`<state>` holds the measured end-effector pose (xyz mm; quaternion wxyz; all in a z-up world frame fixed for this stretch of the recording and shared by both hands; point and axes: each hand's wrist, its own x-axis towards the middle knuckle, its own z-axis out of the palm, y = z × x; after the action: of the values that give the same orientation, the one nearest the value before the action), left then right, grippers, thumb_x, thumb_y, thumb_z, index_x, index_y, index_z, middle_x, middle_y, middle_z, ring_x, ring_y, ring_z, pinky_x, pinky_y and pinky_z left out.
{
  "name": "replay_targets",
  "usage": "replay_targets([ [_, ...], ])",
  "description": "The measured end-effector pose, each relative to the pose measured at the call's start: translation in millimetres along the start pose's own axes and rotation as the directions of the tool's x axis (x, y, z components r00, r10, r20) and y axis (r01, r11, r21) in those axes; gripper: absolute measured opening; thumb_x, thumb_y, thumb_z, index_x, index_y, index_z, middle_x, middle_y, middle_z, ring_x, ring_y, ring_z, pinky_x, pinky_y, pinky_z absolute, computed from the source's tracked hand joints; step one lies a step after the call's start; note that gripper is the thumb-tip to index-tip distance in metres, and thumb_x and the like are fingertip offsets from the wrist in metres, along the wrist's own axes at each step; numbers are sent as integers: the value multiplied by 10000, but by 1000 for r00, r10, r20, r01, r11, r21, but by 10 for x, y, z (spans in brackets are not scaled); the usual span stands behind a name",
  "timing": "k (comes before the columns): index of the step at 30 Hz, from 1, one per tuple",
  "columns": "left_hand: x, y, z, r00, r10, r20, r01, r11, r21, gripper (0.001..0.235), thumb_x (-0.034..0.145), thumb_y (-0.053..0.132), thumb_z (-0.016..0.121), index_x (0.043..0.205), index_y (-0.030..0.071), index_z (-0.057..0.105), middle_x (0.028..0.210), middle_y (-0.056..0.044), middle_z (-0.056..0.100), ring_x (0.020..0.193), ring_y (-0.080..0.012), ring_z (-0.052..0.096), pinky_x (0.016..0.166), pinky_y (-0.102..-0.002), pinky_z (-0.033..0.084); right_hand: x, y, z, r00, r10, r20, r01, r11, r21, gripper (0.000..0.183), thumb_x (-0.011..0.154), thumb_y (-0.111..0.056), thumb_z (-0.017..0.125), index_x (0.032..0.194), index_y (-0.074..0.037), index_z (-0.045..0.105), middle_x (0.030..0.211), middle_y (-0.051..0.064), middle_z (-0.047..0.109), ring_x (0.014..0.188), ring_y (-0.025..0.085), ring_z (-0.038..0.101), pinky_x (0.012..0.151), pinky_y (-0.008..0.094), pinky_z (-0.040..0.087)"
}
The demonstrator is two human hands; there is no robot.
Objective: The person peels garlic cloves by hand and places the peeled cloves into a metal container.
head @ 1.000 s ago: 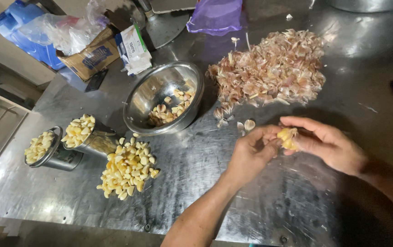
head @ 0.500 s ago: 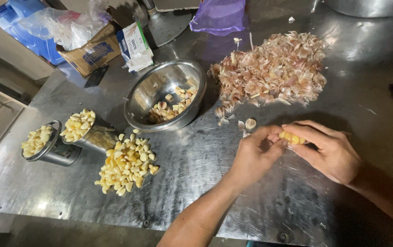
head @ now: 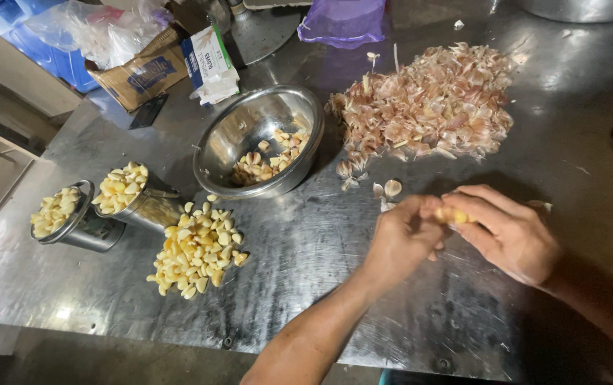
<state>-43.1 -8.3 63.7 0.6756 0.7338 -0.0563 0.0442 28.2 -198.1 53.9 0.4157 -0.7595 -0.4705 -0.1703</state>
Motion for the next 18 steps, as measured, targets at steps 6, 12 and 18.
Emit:
replay_targets([
  [6,100,6,-42,995,-76,60,90,955,-284,272,964,-45,514,1226,-94,568,989,-144,657,758,-177,697,582,-296,620,46,-104,-57,982,179,53,-186,963,194,414,851,-24,688,1258,34,641,1384,191,611,1086,230,704,820,310,649],
  [12,172,-75,-82,970,-235,63,239,866,-440,239,978,0,566,1199,-88,542,928,-141,657,660,-172,673,500,-291,570,47,-47,-5,966,253,58,-258,959,115,428,832,-71,738,1246,-4,648,1176,101,698,983,196,735,822,293,639],
  [18,165,-176,-105,995,-99,-16,91,961,-263,182,1020,36,634,1138,-102,621,821,-169,653,518,-126,555,427,-243,448,76,-130,-46,947,321,-2,-320,944,86,387,795,-45,779,1161,24,672,1220,135,684,1024,211,709,820,291,630],
])
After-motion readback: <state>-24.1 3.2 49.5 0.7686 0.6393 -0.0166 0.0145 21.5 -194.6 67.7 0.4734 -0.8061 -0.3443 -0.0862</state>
